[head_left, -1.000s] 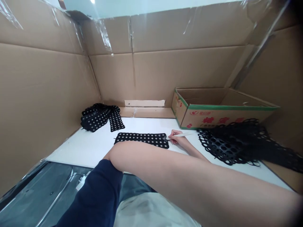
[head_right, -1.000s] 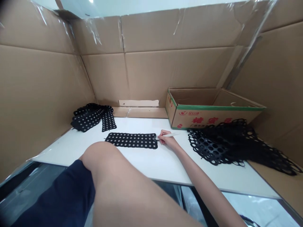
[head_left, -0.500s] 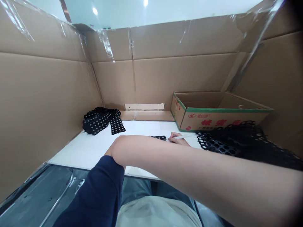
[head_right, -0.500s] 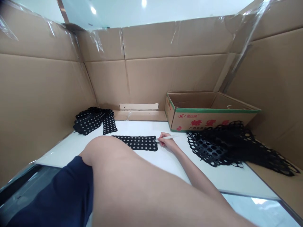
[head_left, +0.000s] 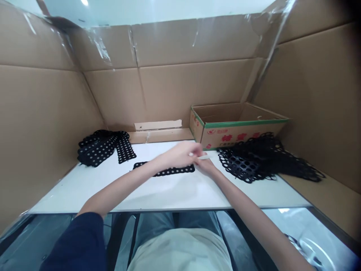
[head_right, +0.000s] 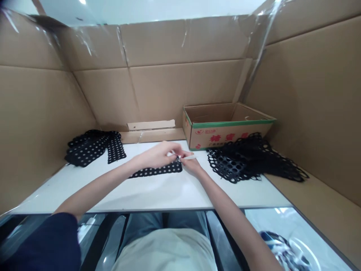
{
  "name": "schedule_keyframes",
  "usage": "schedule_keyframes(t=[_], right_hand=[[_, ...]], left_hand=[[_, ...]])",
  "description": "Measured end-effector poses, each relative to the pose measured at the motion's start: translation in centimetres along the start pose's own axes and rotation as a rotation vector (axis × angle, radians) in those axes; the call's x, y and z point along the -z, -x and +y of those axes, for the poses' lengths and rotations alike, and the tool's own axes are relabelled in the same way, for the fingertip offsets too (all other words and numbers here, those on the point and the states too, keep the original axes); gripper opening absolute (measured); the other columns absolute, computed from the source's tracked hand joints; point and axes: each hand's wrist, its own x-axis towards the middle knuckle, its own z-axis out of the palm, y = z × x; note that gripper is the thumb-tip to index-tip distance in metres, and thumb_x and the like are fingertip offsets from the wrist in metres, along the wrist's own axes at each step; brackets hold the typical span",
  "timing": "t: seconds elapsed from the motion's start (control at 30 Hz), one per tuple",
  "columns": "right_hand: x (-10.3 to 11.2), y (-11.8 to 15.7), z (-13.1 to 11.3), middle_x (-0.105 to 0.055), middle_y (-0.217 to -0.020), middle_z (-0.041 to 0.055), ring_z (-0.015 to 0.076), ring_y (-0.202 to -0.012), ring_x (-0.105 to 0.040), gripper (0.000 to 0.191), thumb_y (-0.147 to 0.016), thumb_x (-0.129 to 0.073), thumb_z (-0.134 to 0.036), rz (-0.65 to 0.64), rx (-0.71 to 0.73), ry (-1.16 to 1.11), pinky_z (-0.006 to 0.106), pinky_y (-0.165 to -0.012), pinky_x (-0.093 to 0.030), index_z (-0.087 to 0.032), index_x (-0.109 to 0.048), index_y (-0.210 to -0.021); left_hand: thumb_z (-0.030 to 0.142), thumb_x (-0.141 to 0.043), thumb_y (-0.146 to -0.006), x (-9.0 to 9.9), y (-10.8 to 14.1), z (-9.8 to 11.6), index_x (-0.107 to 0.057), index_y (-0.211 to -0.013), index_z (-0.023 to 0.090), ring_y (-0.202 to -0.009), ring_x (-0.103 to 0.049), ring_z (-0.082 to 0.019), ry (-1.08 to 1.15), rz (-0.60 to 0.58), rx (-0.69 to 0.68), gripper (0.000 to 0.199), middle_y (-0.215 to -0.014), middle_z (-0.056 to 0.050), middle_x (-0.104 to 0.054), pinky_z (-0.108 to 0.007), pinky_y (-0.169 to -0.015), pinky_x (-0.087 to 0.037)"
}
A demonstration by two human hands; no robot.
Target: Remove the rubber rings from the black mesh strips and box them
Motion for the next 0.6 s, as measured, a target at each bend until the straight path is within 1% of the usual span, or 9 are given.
schedule_keyframes(t=[0.07,0.1,0.17,0.2,0.23,0.3,0.37,0.5,0.6], right_hand=[[1.0,-0.2,0.5,-0.045,-0.050,-0.0034,0.0113,-0.053,-0.044,0.012,-0.061,-0.050,-0.017,0.042,-0.015,0.039,0.024,-0.050,-0.029,-0.018,-0.042,-0.052],[1.4,-0.4,0.8,-0.044,-0.049,-0.0037,0.0110,-0.053,-0.042,0.012,-0.061,-0.049,-0.017,0.108,-0.029,0.063,0.024,-0.050,-0.028,-0.018,-0.041,-0.052],[2.2,-0.7,1.2,-0.041,-0.047,-0.0043,0.0106,-0.051,-0.040,0.014,-0.059,-0.049,-0.018,0.236,-0.071,0.077,0.023,-0.049,-0.027,-0.018,-0.038,-0.050],[2.5,-0.9,1.4,-0.040,-0.046,-0.0046,0.0103,-0.050,-0.038,0.015,-0.058,-0.049,-0.018,0.283,-0.097,0.053,0.023,-0.049,-0.027,-0.019,-0.037,-0.049],[2.7,-1.0,1.4,-0.039,-0.044,-0.0049,0.0101,-0.048,-0.038,0.016,-0.058,-0.049,-0.018,0.313,-0.127,0.009,0.023,-0.048,-0.027,-0.019,-0.036,-0.048],[3.0,-1.2,1.3,-0.038,-0.040,-0.0055,0.0099,-0.044,-0.037,0.016,-0.058,-0.049,-0.018,0.349,-0.200,-0.115,0.023,-0.046,-0.027,-0.020,-0.036,-0.048],[3.1,-1.3,1.1,-0.038,-0.037,-0.0059,0.0098,-0.040,-0.037,0.017,-0.059,-0.050,-0.019,0.369,-0.288,-0.216,0.023,-0.044,-0.028,-0.020,-0.038,-0.048],[3.5,-1.5,1.2,-0.038,-0.035,-0.0063,0.0096,-0.037,-0.037,0.017,-0.061,-0.054,-0.022,0.478,-0.441,-0.275,0.023,-0.042,-0.029,-0.020,-0.041,-0.050],[3.8,-1.6,1.7,-0.039,-0.037,-0.0064,0.0091,-0.037,-0.038,0.016,-0.063,-0.054,-0.024,0.575,-0.451,-0.279,0.023,-0.041,-0.029,-0.019,-0.044,-0.052]], left_hand=[[0.020,-0.041,-0.081,1.2,1.4,-3.3,-0.059,-0.095,0.013,-0.091,-0.058,-0.020,-0.170,0.018,0.326,0.024,-0.098,-0.009,-0.064,-0.029,-0.078,-0.043],[0.022,-0.042,-0.081,1.2,2.3,-5.2,-0.059,-0.095,0.011,-0.094,-0.057,-0.023,-0.266,0.007,0.500,0.026,-0.100,-0.013,-0.063,-0.030,-0.079,-0.043],[0.034,-0.045,-0.081,0.5,3.9,-8.8,-0.058,-0.098,0.007,-0.100,-0.055,-0.030,-0.429,-0.020,0.846,0.035,-0.106,-0.021,-0.059,-0.034,-0.080,-0.042],[0.043,-0.047,-0.078,0.0,4.7,-10.2,-0.058,-0.099,0.006,-0.101,-0.054,-0.033,-0.452,-0.037,0.973,0.044,-0.108,-0.023,-0.057,-0.036,-0.079,-0.042],[0.049,-0.048,-0.076,-0.6,5.4,-11.2,-0.058,-0.099,0.006,-0.101,-0.054,-0.035,-0.439,-0.054,1.046,0.049,-0.108,-0.024,-0.057,-0.037,-0.079,-0.042],[0.058,-0.046,-0.073,-1.7,6.6,-12.4,-0.056,-0.101,0.007,-0.101,-0.053,-0.036,-0.384,-0.058,1.094,0.059,-0.107,-0.024,-0.057,-0.038,-0.079,-0.042],[0.059,-0.050,-0.071,-2.5,7.5,-12.9,-0.053,-0.105,0.008,-0.103,-0.051,-0.035,-0.339,0.026,1.038,0.061,-0.107,-0.022,-0.056,-0.038,-0.081,-0.041],[0.035,-0.068,-0.062,-4.1,8.6,-13.8,-0.049,-0.110,0.016,-0.101,-0.053,-0.025,-0.067,0.252,0.886,0.054,-0.112,-0.014,-0.051,-0.030,-0.082,-0.042],[0.022,-0.073,-0.053,-5.2,8.9,-15.1,-0.050,-0.108,0.016,-0.098,-0.054,-0.020,0.228,0.450,0.862,0.060,-0.114,-0.012,-0.049,-0.026,-0.078,-0.044]])
